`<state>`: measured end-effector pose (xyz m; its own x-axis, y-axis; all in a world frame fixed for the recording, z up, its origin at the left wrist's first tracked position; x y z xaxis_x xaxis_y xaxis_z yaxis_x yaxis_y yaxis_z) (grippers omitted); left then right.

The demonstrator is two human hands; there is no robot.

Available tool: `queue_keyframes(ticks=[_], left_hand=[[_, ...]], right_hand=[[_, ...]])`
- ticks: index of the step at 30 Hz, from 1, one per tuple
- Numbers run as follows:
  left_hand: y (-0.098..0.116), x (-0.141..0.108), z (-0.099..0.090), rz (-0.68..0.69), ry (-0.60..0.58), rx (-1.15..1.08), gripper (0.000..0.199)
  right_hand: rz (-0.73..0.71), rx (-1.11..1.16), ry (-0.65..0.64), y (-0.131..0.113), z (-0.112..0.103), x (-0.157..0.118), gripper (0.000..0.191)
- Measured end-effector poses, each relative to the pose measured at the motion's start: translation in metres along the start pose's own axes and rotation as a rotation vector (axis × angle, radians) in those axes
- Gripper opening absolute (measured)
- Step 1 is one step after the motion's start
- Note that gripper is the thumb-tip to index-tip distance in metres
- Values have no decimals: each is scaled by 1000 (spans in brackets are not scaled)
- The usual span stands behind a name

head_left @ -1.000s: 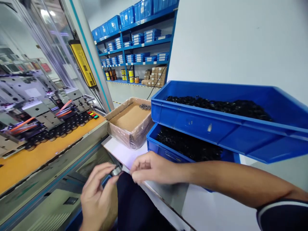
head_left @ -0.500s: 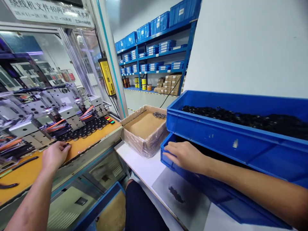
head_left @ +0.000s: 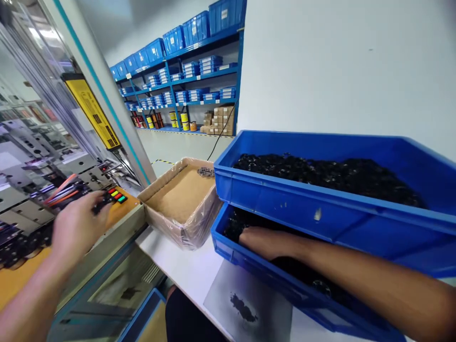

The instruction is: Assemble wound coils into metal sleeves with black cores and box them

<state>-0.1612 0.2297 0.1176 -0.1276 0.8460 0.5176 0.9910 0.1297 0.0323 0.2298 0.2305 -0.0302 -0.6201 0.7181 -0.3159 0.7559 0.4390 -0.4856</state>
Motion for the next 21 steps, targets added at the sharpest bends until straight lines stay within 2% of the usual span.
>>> queue_keyframes(ticks=[3,6,9,11,13,16,21], left_hand=[[71,42,44,158,-148,64,33],[137,73,99,338,-344,46,32],[192,92,147,465,-469,0,35],[220,100,172,509,-517,-30,37],[240,108,190,525,-554,-51,39],[257,116,206,509,-593,-70,37],[262,120,210,395,-584,-128,36]], right_hand=[[-27,-41,-100,-2,3,0,18],[-20,-69,-99,0,1,1,20],[48,-93,-84,7,-3,4,20],[84,-108,-105,10,-4,5,25],[97,-116,-118,12,-4,6,28],[104,-124,-124,14,-3,7,26],[81,-59,-104,14,-3,8,20]])
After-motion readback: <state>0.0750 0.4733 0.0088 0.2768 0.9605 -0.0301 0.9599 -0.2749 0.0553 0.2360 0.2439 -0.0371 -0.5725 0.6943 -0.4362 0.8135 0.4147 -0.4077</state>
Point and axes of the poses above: each hand's wrist, its own x-axis towards the middle knuckle, its own z-axis out of the palm, y = z × x, the point moved 5 cm from there along x, towards the middle knuckle, and after that the axes turned 11 degrees about x, right-handed, at the moved point
